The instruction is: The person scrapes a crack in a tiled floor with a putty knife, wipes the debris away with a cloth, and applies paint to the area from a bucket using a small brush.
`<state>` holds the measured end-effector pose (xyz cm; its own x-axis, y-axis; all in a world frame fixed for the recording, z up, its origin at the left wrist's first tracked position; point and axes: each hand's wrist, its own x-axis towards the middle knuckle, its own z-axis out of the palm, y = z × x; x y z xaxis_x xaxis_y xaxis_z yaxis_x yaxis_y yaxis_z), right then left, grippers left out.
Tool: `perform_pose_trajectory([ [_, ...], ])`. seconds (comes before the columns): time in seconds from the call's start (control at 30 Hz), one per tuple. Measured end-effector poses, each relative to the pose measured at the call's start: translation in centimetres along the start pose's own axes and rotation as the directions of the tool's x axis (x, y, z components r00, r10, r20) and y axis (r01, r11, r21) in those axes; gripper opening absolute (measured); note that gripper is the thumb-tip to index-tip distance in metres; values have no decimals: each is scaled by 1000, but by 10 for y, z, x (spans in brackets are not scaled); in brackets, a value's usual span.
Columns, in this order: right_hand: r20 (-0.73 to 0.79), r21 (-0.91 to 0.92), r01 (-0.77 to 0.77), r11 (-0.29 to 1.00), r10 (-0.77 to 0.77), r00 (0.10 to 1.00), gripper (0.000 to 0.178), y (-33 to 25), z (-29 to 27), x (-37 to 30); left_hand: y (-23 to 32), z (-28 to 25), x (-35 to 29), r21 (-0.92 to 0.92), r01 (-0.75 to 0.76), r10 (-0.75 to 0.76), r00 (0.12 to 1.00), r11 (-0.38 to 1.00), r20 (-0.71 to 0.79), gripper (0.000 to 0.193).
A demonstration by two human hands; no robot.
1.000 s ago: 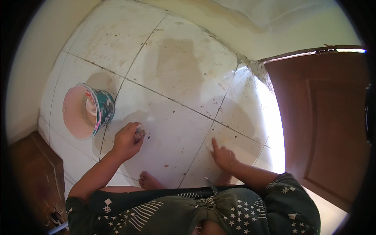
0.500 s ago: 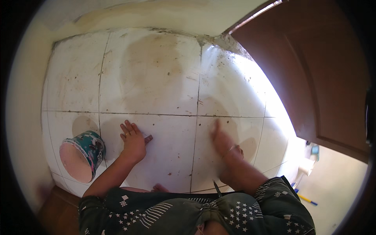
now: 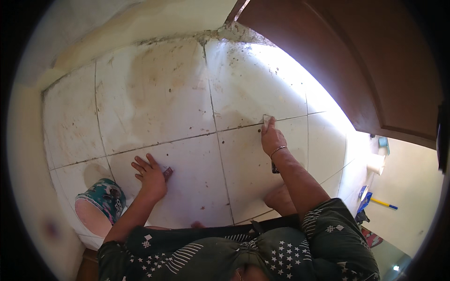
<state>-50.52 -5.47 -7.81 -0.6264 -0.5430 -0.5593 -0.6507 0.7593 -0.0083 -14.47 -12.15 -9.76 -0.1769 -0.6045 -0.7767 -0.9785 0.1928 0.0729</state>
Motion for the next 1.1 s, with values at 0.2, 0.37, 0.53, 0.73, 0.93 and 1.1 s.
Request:
perform_pose_trajectory([
  [0.2,98,-154,326,933,-314,944,62,25,71,-72,-1,-2,-3,-32,27,-28,999,999,-40,88],
  [0.37,-68,2,362,932,-361,930,61,6,21,-38,-3,2,-3,-40,-7,5,999,999,-49,87],
  [0.53,109,-40,288,957,-282,953,56,7,53,-75,-3,-1,-5,-88,26,-27,1000,996,-10,88],
  [0.73,-103,-27,397,917,-398,912,53,17,41,-35,-3,-3,-6,-134,-13,11,1000,991,-15,88],
  [0.93,59,80,168,983,-173,983,56,10,34,-24,-3,1,-4,-85,-10,7,999,996,-40,86],
  [1.1,235,-1,216,976,-210,949,57,-6,7,-46,-5,2,-2,-82,0,-1,1000,997,-21,86],
])
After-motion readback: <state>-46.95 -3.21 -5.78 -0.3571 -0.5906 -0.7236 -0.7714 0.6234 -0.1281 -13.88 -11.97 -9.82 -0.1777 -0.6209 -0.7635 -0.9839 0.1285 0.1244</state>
